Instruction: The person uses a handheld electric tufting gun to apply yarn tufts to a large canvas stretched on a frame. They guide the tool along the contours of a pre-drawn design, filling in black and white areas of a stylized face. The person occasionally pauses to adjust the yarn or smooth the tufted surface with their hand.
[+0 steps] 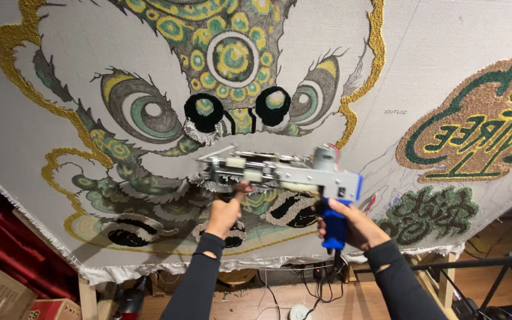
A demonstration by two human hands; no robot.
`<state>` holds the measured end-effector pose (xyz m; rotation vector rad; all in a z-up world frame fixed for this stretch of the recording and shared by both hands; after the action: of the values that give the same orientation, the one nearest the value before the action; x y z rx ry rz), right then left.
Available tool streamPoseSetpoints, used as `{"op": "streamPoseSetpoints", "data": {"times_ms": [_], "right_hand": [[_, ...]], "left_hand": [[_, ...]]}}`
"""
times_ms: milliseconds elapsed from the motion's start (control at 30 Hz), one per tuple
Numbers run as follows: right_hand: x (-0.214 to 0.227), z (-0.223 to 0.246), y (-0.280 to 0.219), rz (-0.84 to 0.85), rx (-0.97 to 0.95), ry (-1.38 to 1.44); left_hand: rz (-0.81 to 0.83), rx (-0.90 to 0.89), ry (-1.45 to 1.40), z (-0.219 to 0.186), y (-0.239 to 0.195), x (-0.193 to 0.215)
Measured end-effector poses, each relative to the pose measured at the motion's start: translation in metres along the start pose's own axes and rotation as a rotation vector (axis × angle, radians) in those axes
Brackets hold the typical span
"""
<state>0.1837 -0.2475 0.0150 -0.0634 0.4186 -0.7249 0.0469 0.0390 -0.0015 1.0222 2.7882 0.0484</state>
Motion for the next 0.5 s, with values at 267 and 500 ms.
{"op": "streamPoseSetpoints", "data": {"times_ms": [267,500], "right_hand": [[0.076,-0.03,-0.027,-0.182,-0.003,0.036],[0.108,-0.028,-0.043,-0.254,0.036,0.09]], "left_hand": [[0.143,-0.114,0.043,-0.002,-0.026,-0.069],[0.211,-0.06,0.058,0.01,-0.028,-0.107]]}}
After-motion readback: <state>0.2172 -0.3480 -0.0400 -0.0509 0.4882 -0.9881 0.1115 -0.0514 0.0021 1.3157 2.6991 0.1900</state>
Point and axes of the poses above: each hand's wrist, its own y-axis towards the middle knuckle, its own x-axis out of the back of the hand, z = x × y, the point moved 7 cm from there along y, towards the middle knuckle, and after that the axes turned 12 degrees about -z, right-handed, at the moved point
